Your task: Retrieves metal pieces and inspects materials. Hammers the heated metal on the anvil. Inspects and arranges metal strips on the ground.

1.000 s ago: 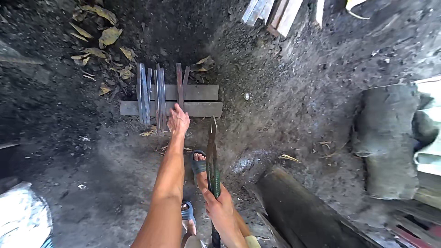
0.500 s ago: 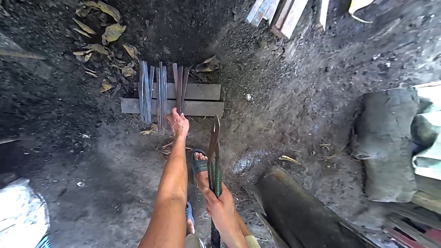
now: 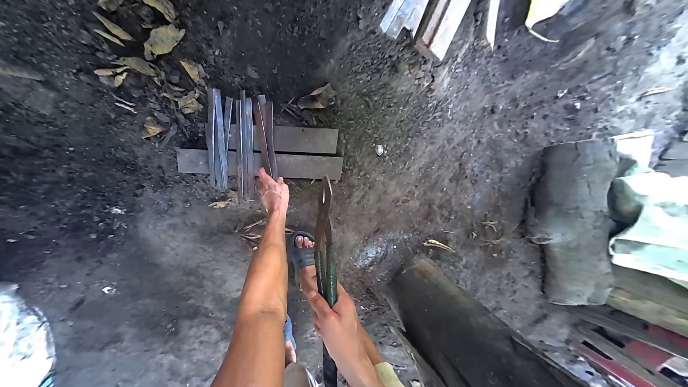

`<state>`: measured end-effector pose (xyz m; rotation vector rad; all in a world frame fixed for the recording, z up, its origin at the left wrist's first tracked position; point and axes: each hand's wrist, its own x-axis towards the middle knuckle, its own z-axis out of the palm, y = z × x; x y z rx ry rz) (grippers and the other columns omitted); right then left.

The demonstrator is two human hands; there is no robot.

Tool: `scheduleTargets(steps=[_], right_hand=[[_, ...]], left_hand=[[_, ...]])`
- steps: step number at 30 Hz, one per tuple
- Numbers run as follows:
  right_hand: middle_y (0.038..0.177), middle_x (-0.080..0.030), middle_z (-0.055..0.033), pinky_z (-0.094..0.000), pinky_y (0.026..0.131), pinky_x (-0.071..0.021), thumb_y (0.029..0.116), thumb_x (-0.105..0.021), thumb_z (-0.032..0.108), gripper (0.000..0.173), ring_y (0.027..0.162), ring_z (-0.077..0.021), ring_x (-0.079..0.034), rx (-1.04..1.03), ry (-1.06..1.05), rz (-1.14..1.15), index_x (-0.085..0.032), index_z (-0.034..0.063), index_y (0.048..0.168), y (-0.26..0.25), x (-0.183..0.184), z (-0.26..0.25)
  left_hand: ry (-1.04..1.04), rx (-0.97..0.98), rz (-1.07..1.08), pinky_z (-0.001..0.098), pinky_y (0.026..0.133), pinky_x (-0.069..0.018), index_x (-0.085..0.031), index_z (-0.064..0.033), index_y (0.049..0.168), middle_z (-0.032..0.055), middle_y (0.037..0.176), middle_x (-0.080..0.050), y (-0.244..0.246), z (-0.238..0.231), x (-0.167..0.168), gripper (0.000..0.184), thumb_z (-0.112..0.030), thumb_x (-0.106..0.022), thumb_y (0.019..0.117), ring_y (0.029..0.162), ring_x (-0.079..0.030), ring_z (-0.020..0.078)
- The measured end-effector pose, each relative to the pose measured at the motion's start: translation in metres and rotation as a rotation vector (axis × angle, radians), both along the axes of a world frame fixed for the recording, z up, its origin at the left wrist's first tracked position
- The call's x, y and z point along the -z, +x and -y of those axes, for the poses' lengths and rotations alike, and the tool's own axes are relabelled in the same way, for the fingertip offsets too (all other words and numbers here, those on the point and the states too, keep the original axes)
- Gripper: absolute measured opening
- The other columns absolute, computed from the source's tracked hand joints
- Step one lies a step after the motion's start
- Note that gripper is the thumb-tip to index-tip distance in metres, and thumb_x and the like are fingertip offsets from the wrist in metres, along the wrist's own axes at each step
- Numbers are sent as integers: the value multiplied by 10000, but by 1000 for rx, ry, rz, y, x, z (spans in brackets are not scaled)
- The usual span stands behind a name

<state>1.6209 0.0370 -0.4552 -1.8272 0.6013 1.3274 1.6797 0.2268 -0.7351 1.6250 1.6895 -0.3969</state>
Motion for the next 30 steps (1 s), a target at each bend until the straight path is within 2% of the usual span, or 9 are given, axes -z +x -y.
scheduleTargets(steps=[5,9,13,17,19,21,24,28,30], right_hand=[[644,-537,-64,-365,433,-457,972,-650,294,363,464,-190,-491,-38,13,5,-626,127,1293,-2,1,1],[630,-518,-68,-364,430,-442,977,-641,283,330,456,-189,-472,-64,32,29,-634,116,1262,-2,1,3],[640,-511,-76,-359,426,-438,975,-652,279,344,455,-190,-461,-46,35,23,-632,115,1277,-1,1,5],[656,-532,-69,-367,430,-449,972,-632,236,318,460,-185,-470,-85,21,38,-644,122,1269,-1,2,9],[655,-532,-61,-362,437,-450,983,-612,221,271,468,-178,-474,-106,13,35,-643,107,1226,-3,3,9],[665,-544,-63,-359,453,-467,996,-604,211,219,485,-179,-498,-141,5,22,-629,80,1169,-6,2,12],[689,-568,-61,-382,479,-479,962,-614,210,214,521,-187,-531,-286,13,66,-618,83,1135,-17,2,17],[807,-625,-60,-455,602,-523,934,-595,242,339,657,-204,-602,-561,30,168,-606,131,1255,-45,-7,23],[830,-632,-84,-450,568,-527,959,-584,233,375,635,-217,-603,-603,66,168,-572,123,1318,-61,-12,26]], left_hand=[[45,277,-178,578,923,-572,-295,-131,1596,266,1455,-512,-4,-8,-5,620,-279,-536,1044,1200,-636,434],[42,292,-203,562,878,-591,-305,-158,1590,251,1485,-484,-6,-15,-7,664,-181,-574,983,1161,-656,421],[32,300,-169,566,895,-586,-287,-155,1608,251,1509,-466,-13,-17,-11,680,-287,-579,1008,1181,-648,422],[154,356,-34,571,1044,-504,-380,-109,1581,253,1511,-480,-41,-1,-46,670,-380,-593,1006,1316,-556,421],[87,314,79,577,1007,-541,-440,-112,1533,219,1474,-520,-75,20,-86,564,-353,-553,1036,1269,-597,389],[-157,207,165,534,1028,-545,-486,-74,1495,189,1374,-608,-124,52,-128,520,-322,-561,1043,1209,-643,323],[-489,40,129,489,953,-601,-525,-57,1459,159,1186,-714,-222,102,-186,507,-339,-581,1042,1039,-728,265],[-545,-158,-27,545,971,-588,-539,-84,1459,179,1245,-699,-369,162,-242,493,-345,-576,1042,1091,-718,312],[-519,-254,-64,565,950,-591,-544,-58,1445,203,1238,-698,-433,183,-268,476,-305,-590,1040,1083,-719,342]])
